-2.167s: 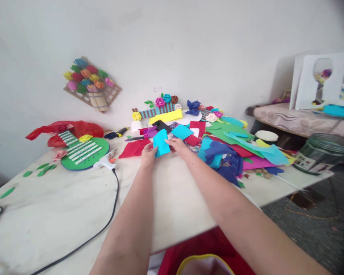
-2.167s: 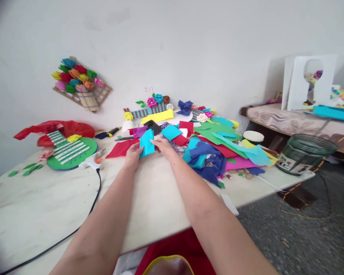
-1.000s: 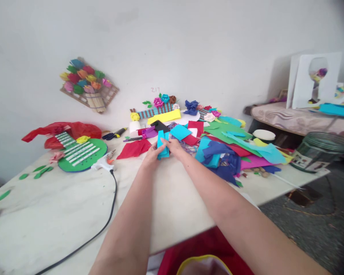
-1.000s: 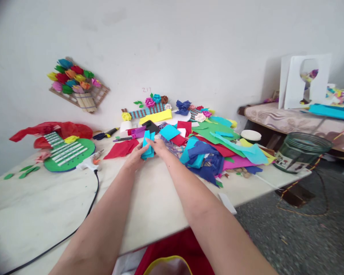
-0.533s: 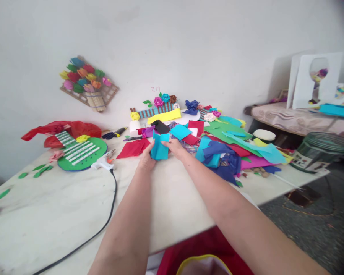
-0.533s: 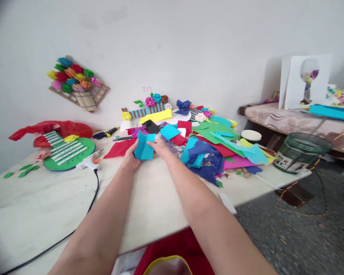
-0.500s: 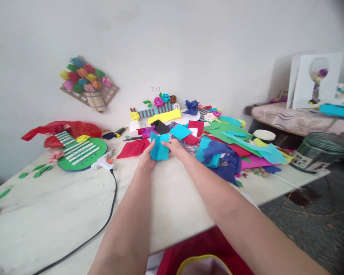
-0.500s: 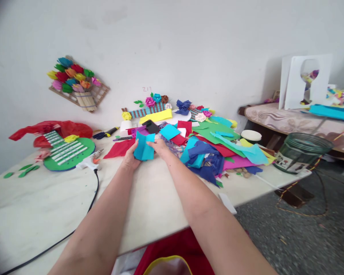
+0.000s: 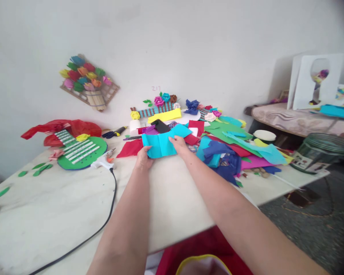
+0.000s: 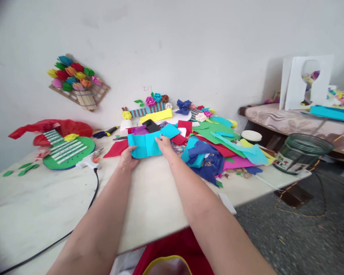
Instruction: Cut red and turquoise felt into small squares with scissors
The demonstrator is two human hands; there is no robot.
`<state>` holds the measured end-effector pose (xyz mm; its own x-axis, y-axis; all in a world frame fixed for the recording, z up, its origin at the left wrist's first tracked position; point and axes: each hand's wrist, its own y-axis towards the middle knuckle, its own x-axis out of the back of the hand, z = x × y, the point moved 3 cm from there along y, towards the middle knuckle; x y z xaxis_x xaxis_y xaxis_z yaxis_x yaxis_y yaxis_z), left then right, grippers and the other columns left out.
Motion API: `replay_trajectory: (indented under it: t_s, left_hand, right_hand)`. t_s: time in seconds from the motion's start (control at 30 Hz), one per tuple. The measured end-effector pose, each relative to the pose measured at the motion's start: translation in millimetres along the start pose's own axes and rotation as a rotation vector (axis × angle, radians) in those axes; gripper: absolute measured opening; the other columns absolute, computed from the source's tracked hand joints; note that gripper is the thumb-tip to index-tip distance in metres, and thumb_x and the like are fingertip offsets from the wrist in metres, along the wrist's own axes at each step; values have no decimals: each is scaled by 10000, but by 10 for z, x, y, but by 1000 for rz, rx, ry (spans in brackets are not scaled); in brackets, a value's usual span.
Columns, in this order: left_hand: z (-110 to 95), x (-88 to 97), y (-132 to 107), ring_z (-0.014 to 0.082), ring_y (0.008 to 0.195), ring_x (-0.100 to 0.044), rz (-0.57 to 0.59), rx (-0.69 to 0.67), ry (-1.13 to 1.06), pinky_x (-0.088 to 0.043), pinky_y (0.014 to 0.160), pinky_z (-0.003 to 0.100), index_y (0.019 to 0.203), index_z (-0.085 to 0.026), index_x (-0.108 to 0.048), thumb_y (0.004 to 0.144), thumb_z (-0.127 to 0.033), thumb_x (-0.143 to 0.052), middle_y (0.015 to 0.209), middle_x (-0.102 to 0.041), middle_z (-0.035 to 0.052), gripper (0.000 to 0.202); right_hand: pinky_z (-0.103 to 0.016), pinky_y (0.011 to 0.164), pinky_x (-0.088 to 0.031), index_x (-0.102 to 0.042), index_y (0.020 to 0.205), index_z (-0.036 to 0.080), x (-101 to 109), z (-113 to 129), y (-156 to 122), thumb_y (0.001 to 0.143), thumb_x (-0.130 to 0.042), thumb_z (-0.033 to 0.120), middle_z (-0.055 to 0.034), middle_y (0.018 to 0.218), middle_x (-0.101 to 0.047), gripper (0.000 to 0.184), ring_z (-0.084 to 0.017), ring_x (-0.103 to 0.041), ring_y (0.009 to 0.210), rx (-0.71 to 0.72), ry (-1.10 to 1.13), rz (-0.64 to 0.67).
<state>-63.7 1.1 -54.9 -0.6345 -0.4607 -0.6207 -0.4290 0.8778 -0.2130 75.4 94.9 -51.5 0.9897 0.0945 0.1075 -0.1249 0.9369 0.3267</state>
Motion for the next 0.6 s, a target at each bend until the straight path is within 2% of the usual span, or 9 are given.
replay_trajectory:
  t_s: [0.13, 0.37, 0.6]
  left_hand:
    - [-4, 29, 36, 227, 825, -648, -32, -6, 2, -533, 778, 370, 942, -117, -591, 683, -41, -505, 796, -669, 88, 284]
    - [-16, 30, 30, 219, 825, -644, -57, -15, -4, -529, 786, 370, 947, -125, -588, 679, -37, -503, 773, -663, 74, 295]
    - [-25, 61, 54, 211, 805, -647, -50, -18, 19, -536, 773, 362, 1015, -135, -570, 672, -52, -514, 782, -669, 61, 357]
  right_hand:
    - [-236, 507, -199, -244, 527, 220, 30, -27, 12, 707, -546, 351, 70, 532, -183, 374, -84, -210, 534, -18, -73, -43]
    - [-243, 523, -216, -285, 540, 218, 54, -42, 18, 765, -479, 376, 70, 521, -248, 336, -96, -242, 542, 37, -113, -128]
    - [-235, 515, -271, -327, 518, 218, 50, -68, 20, 677, -580, 412, 72, 498, -259, 357, -96, -282, 527, 5, 20, -99]
